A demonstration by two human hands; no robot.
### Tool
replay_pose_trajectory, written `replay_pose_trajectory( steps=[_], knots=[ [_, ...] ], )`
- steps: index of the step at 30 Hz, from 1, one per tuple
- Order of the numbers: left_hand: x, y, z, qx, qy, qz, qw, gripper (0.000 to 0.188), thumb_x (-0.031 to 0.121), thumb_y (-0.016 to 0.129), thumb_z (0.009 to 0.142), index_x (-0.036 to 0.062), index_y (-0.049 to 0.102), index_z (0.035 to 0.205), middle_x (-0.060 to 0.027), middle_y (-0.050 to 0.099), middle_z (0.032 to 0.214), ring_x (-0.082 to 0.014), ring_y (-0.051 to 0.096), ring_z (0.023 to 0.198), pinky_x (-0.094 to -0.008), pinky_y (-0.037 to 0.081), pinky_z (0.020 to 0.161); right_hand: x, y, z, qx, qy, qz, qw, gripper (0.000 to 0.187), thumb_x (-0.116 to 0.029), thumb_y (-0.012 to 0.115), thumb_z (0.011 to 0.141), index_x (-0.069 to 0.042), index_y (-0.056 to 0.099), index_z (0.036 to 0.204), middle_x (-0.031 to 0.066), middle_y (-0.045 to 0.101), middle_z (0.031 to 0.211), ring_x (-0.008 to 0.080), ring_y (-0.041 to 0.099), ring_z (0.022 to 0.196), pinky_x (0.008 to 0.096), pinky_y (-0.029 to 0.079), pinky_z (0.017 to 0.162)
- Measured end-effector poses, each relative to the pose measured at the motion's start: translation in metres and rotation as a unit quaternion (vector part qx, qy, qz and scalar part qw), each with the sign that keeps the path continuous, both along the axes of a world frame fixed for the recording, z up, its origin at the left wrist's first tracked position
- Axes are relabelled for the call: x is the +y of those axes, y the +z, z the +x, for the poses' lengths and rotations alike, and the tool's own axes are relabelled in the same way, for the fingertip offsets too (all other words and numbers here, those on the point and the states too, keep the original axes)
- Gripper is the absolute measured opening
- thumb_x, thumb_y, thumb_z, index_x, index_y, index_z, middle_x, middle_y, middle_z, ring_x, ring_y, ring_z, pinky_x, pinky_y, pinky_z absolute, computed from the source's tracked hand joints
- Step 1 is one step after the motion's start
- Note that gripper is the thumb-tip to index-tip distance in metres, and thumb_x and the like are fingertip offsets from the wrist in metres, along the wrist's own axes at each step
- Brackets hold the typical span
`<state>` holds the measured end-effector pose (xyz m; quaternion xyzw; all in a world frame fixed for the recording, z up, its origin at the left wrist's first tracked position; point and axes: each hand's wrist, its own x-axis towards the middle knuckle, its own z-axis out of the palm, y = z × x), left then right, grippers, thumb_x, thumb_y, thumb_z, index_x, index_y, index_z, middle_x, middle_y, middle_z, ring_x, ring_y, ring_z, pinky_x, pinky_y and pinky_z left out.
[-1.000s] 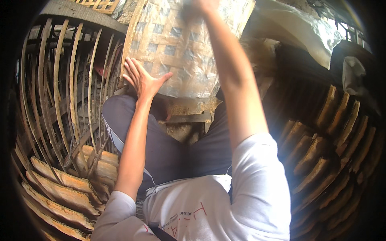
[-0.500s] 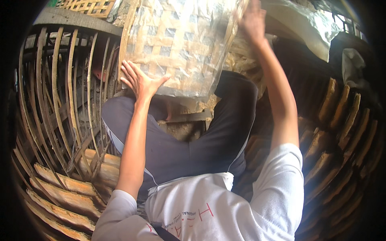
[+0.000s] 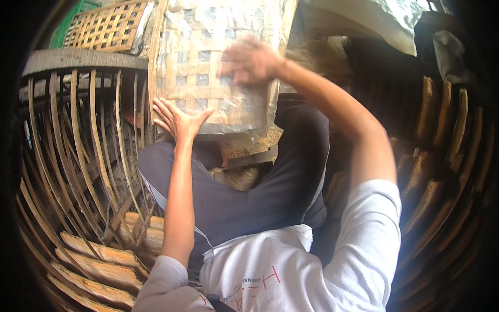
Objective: The person sits inside a confined wooden structure and repeatedly wraps flat, rectangular items in plastic sheeting. They fold the plastic around each item and place the wrapped unit onto a stack on a woven tray.
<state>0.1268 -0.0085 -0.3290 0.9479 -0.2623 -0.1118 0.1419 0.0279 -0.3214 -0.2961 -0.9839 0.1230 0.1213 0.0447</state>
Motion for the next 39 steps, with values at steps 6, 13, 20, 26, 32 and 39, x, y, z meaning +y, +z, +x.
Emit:
replay_pose_trajectory(
  steps=[6, 13, 20, 26, 32, 39],
  knots=[
    [-0.006, 0.001, -0.001, 0.013, 0.002, 0.012, 1.000, 0.161, 0.078, 0.082, 0.051, -0.0087, -0.003, 0.156, -0.0300, -0.006, 0.164, -0.0406, -0.011, 0.154, -0.0619, -0.006, 0.119, -0.056, -0.016, 0.061, 0.011, -0.286, -0.089, 0.954, 0.066, -0.053, 0.037, 0.102, -0.019, 0.029, 0.157, 0.0146, 0.025, 0.163, 0.0342, 0.028, 0.149, 0.0617, 0.021, 0.119],
    [0.001, 0.010, 0.000, 0.017, 0.007, 0.026, 0.999, 0.157, 0.079, 0.080, 0.055, -0.0087, -0.001, 0.156, -0.0271, -0.004, 0.165, -0.0380, -0.009, 0.154, -0.0591, -0.008, 0.120, -0.026, -0.013, 0.081, 0.049, -0.192, -0.112, 0.974, 0.065, -0.053, 0.038, 0.102, -0.018, 0.031, 0.157, 0.0149, 0.023, 0.165, 0.0337, 0.027, 0.150, 0.0540, 0.026, 0.121],
    [-0.013, 0.032, 0.042, -0.033, 0.068, -0.075, 0.994, 0.134, 0.071, 0.078, 0.066, 0.0010, 0.012, 0.159, -0.0270, 0.011, 0.164, -0.0386, 0.007, 0.154, -0.0619, -0.001, 0.121, -0.049, -0.001, 0.008, -0.232, -0.517, 0.081, 0.820, 0.095, -0.052, 0.064, 0.087, -0.001, 0.024, 0.156, 0.0289, 0.022, 0.161, 0.0443, 0.026, 0.148, 0.0566, 0.028, 0.118],
    [-0.071, 0.019, 0.130, 0.123, 0.092, -0.035, 0.987, 0.113, 0.062, 0.078, 0.070, 0.0076, 0.028, 0.156, -0.0263, 0.042, 0.152, -0.0391, 0.042, 0.141, -0.0533, 0.031, 0.115, 0.005, -0.016, -0.049, -0.152, -0.601, 0.403, 0.673, 0.074, -0.056, 0.066, 0.085, 0.009, 0.064, 0.122, 0.0297, 0.056, 0.136, 0.0354, 0.056, 0.126, 0.0431, 0.043, 0.105],
    [-0.082, -0.007, 0.170, 0.113, 0.041, -0.103, 0.987, 0.089, 0.055, 0.081, 0.069, 0.0029, 0.056, 0.136, -0.0233, 0.067, 0.122, -0.0383, 0.064, 0.115, -0.0461, 0.048, 0.097, 0.048, -0.009, -0.023, -0.198, -0.575, 0.309, 0.731, 0.095, -0.045, 0.067, 0.089, -0.001, 0.017, 0.157, 0.0317, 0.032, 0.154, 0.0452, 0.039, 0.140, 0.0528, 0.036, 0.114],
    [-0.081, -0.010, 0.157, 0.090, -0.003, -0.228, 0.969, 0.063, 0.037, 0.080, 0.079, -0.0021, 0.063, 0.125, -0.0202, 0.072, 0.109, -0.0326, 0.070, 0.102, -0.0397, 0.051, 0.090, 0.041, -0.007, -0.037, -0.208, -0.561, 0.325, 0.732, 0.102, -0.052, 0.071, 0.083, 0.006, 0.021, 0.152, 0.0333, 0.045, 0.144, 0.0443, 0.046, 0.134, 0.0481, 0.038, 0.112]
  ],
)
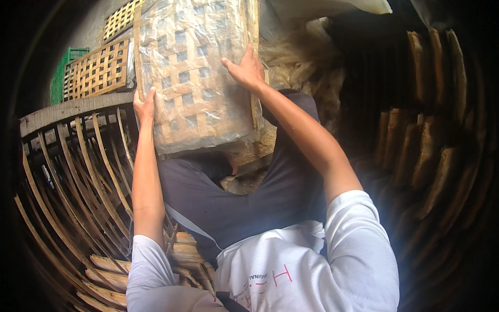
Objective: The person sits inside a confined wooden structure and repeatedly wraps flat, rectangular items in plastic sheeting. They fold the plastic around each item and place the wrapped unit onto a stack on a woven tray.
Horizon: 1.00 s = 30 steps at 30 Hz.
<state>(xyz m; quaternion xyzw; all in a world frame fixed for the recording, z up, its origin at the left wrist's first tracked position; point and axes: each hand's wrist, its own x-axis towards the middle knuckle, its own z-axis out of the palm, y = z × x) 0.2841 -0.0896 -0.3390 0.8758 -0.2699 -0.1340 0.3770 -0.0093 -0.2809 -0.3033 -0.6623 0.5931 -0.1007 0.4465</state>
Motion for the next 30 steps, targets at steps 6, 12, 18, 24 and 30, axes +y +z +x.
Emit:
replay_pose_trajectory(
  steps=[6, 12, 18, 24, 30],
  knots=[
    [-0.009, -0.004, 0.008, 0.000, -0.033, -0.014, 0.999, 0.056, 0.033, 0.078, 0.082, -0.0023, 0.064, 0.124, -0.0149, 0.069, 0.115, -0.0233, 0.065, 0.104, -0.0359, 0.049, 0.091, -0.014, -0.016, -0.016, -0.119, -0.075, 0.077, 0.987, 0.095, -0.054, 0.074, 0.080, 0.005, 0.037, 0.145, 0.0310, 0.052, 0.137, 0.0407, 0.054, 0.126, 0.0474, 0.042, 0.106],
    [-0.016, -0.009, 0.039, 0.093, -0.025, 0.115, 0.989, 0.070, 0.042, 0.076, 0.083, -0.0018, 0.057, 0.134, -0.0152, 0.059, 0.131, -0.0253, 0.058, 0.117, -0.0375, 0.043, 0.102, 0.000, 0.002, 0.006, 0.022, -0.101, -0.056, 0.993, 0.090, -0.048, 0.073, 0.082, 0.001, 0.035, 0.146, 0.0267, 0.041, 0.141, 0.0385, 0.047, 0.128, 0.0488, 0.039, 0.106],
    [-0.021, -0.002, 0.040, 0.138, -0.107, 0.148, 0.973, 0.063, 0.048, 0.055, 0.100, -0.0012, 0.053, 0.139, -0.0195, 0.065, 0.128, -0.0304, 0.060, 0.122, -0.0400, 0.043, 0.101, 0.001, -0.004, 0.000, 0.024, -0.009, -0.120, 0.992, 0.089, -0.039, 0.073, 0.082, 0.003, 0.029, 0.148, 0.0293, 0.042, 0.134, 0.0427, 0.045, 0.122, 0.0519, 0.034, 0.106],
    [-0.009, -0.010, 0.042, 0.096, -0.074, 0.138, 0.983, 0.061, 0.047, 0.054, 0.102, 0.0001, 0.052, 0.141, -0.0218, 0.065, 0.127, -0.0332, 0.061, 0.120, -0.0413, 0.044, 0.100, -0.021, -0.005, -0.004, -0.133, -0.077, 0.001, 0.988, 0.097, -0.041, 0.076, 0.078, 0.006, 0.029, 0.148, 0.0270, 0.046, 0.138, 0.0390, 0.040, 0.135, 0.0459, 0.036, 0.111],
    [-0.012, -0.002, 0.032, 0.174, -0.058, 0.069, 0.981, 0.056, 0.044, 0.056, 0.101, -0.0016, 0.057, 0.134, -0.0100, 0.065, 0.120, -0.0201, 0.059, 0.112, -0.0341, 0.042, 0.099, -0.012, -0.011, 0.009, -0.035, -0.071, 0.056, 0.995, 0.095, -0.046, 0.076, 0.078, 0.010, 0.035, 0.142, 0.0278, 0.041, 0.144, 0.0433, 0.036, 0.139, 0.0461, 0.032, 0.116]
  ],
)
